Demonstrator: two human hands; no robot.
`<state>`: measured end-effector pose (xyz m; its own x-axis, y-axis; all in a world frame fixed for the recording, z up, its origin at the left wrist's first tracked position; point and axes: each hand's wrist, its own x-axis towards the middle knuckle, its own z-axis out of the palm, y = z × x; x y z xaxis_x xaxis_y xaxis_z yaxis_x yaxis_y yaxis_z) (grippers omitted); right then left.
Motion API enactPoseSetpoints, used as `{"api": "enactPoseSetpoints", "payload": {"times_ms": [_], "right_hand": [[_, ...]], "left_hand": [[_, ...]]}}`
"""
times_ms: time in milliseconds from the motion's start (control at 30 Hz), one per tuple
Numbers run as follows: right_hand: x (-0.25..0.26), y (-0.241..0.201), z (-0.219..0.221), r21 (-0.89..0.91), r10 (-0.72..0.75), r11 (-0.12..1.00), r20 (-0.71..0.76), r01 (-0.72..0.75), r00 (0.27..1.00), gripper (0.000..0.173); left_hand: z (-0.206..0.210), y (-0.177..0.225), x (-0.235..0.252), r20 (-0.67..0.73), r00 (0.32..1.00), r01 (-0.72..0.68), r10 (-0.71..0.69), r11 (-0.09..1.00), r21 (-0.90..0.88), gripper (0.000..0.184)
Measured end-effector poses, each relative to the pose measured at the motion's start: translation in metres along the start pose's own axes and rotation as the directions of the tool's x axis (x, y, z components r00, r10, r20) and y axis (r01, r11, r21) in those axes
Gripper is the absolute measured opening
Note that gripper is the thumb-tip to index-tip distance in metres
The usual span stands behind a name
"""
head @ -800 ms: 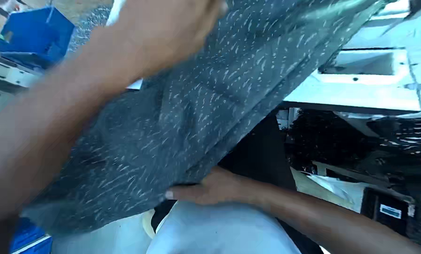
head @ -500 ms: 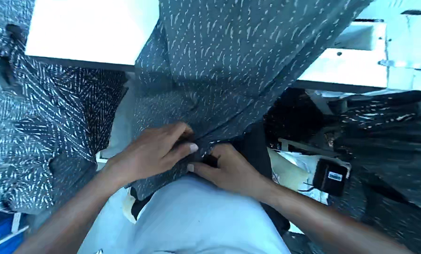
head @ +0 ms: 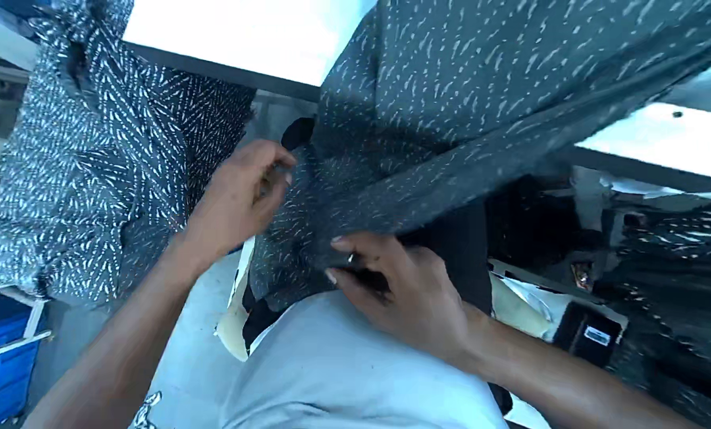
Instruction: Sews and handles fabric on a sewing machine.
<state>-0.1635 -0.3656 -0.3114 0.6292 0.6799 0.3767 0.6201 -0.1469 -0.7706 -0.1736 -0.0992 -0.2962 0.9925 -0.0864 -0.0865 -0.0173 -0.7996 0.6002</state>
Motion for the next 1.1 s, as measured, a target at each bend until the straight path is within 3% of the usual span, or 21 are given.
{"api": "enactPoseSetpoints", "payload": {"times_ms": [100,167,267,333,467,633,800,933,1033,1100], "right_hand": [[0.003,-0.005,0.007,-0.033,-0.082,0.996,0.114,0.086,0.99,0.016],[0.012,-0.013,0.016,-0.035,-0.182,0.981,0.199,0.192,0.963,0.017],[0.044,-0.032,0.043,-0.032,-0.336,0.933,0.273,0.357,0.902,0.022],[0.064,-0.039,0.054,-0.051,-0.401,0.899,0.305,0.435,0.864,0.025],[0.053,-0.03,0.035,-0.22,-0.492,0.805,0.274,0.551,0.827,0.022],[0.039,-0.007,0.024,-0.354,-0.477,0.76,0.265,0.545,0.838,0.018],[0.055,-0.014,0.039,-0.37,-0.485,0.743,0.278,0.558,0.829,0.017],[0.061,-0.045,0.058,-0.282,-0.543,0.714,0.353,0.64,0.762,0.018],[0.061,-0.074,0.072,-0.114,-0.525,0.738,0.523,0.665,0.671,0.022],[0.058,-0.087,0.079,-0.071,-0.47,0.767,0.613,0.637,0.635,0.024]], "left_hand": [[0.015,0.014,-0.024,0.164,0.973,-0.075,0.161,0.897,-0.435,0.026],[0.017,0.006,-0.03,0.243,0.957,-0.005,0.158,0.846,-0.533,0.03],[-0.018,0.005,-0.023,0.259,0.958,0.07,0.128,0.766,-0.638,0.049],[-0.04,0.001,-0.017,0.314,0.932,0.071,0.18,0.76,-0.647,0.063],[-0.029,-0.019,-0.035,0.415,0.895,0.171,0.163,0.734,-0.657,0.059],[0.034,-0.039,-0.073,0.46,0.887,0.375,0.03,0.533,-0.759,0.062],[0.043,-0.049,-0.091,0.402,0.912,0.373,0.082,0.245,-0.895,0.062],[0.034,-0.057,-0.103,0.408,0.905,0.403,0.121,0.066,-0.913,0.059],[0.038,-0.053,-0.119,0.506,0.863,0.506,-0.012,0.025,-0.862,0.061],[0.045,-0.055,-0.13,0.556,0.831,0.556,0.003,-0.005,-0.831,0.063]]}}
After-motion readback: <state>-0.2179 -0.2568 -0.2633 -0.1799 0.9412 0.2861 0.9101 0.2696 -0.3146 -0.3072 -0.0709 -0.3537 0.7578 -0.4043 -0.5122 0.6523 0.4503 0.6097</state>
